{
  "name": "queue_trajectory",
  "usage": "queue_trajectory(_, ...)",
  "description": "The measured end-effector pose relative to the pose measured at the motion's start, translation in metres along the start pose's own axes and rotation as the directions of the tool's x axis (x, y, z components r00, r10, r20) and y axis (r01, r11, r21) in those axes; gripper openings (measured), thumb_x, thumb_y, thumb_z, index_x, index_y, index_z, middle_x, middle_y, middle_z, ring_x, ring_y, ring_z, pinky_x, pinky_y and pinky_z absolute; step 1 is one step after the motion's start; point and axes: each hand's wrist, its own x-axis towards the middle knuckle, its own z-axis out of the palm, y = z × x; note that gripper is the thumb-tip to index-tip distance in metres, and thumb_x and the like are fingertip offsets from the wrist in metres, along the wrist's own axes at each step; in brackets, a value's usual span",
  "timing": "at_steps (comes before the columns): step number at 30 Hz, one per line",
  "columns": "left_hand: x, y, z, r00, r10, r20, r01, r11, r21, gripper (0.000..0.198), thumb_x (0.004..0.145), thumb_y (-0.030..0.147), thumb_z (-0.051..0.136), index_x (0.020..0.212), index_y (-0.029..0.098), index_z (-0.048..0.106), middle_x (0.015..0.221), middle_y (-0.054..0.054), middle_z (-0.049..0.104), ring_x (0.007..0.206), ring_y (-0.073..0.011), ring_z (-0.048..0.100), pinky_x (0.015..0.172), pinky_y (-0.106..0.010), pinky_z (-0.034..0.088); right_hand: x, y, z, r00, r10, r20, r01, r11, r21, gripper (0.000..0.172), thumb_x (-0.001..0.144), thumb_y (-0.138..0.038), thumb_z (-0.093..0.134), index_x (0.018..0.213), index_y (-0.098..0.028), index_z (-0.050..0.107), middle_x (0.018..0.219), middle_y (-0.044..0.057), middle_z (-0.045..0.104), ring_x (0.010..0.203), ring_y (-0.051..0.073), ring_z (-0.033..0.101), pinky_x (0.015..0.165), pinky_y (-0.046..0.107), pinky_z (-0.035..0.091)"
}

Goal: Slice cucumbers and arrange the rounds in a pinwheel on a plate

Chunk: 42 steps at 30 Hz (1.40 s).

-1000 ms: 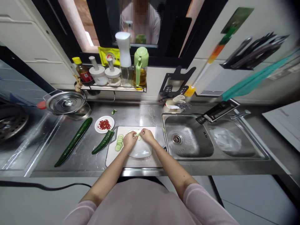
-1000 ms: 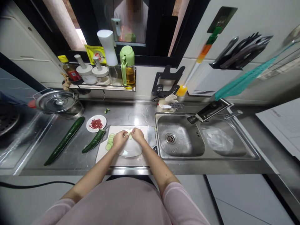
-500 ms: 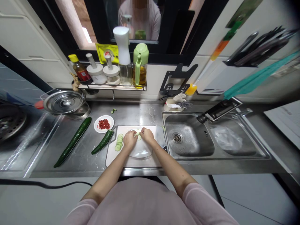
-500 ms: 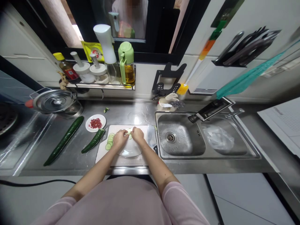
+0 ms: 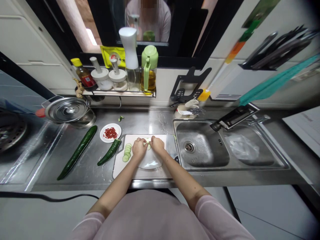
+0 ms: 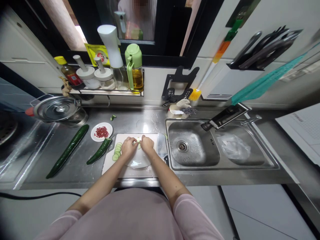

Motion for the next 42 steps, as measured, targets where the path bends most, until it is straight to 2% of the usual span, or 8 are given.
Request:
queue_trajectory(16,0.004,0.001,0.002,0.999,-0.041,0.03,0.042,0.999,-0.017,0.017,0.085,0.039,0.057,0.091,0.028,0.068,0.104,-0.002,0.061,0.093,-0.0188,0.059,0.072,-0.028,0.041,-0.006,0.019,-0.004,0.997,0.075,0.012,-0.075,0.997,0.007,0.028,0.094,-0.038,0.047,0.113,-0.02,0.056,0.104,0.011,0.068,0.101,0.022,0.062,0.078,0.029,0.04)
queue_trajectory(31,0.009,0.005,-0.003,0.995,-0.075,0.072,0.075,0.997,0.009,0.015,0.081,0.039,0.061,0.088,0.027,0.067,0.103,-0.002,0.062,0.089,-0.0186,0.061,0.071,-0.027,0.042,-0.004,0.019,-0.006,0.999,0.035,0.004,-0.034,0.997,-0.071,0.03,0.095,-0.041,0.048,0.114,-0.019,0.056,0.106,0.013,0.068,0.099,0.021,0.064,0.077,0.027,0.041)
queue_trajectory(38,0.008,0.005,-0.002,0.995,-0.082,0.063,0.083,0.997,-0.003,0.016,0.081,0.039,0.06,0.088,0.027,0.068,0.103,-0.002,0.062,0.087,-0.0186,0.061,0.072,-0.028,0.042,-0.014,0.023,-0.005,0.997,0.031,-0.067,-0.03,0.999,0.019,0.034,0.097,-0.045,0.04,0.108,-0.02,0.06,0.1,0.009,0.07,0.094,0.019,0.063,0.074,0.026,0.038)
queue_trajectory(42,0.008,0.004,-0.004,0.996,-0.074,0.043,0.077,0.995,-0.065,0.016,0.08,0.038,0.061,0.089,0.027,0.069,0.102,-0.002,0.065,0.087,-0.0178,0.061,0.07,-0.027,0.041,-0.028,0.029,0.0,0.993,0.033,-0.113,-0.021,0.994,0.108,0.035,0.097,-0.047,0.038,0.102,-0.022,0.063,0.095,0.006,0.07,0.09,0.018,0.062,0.07,0.024,0.035)
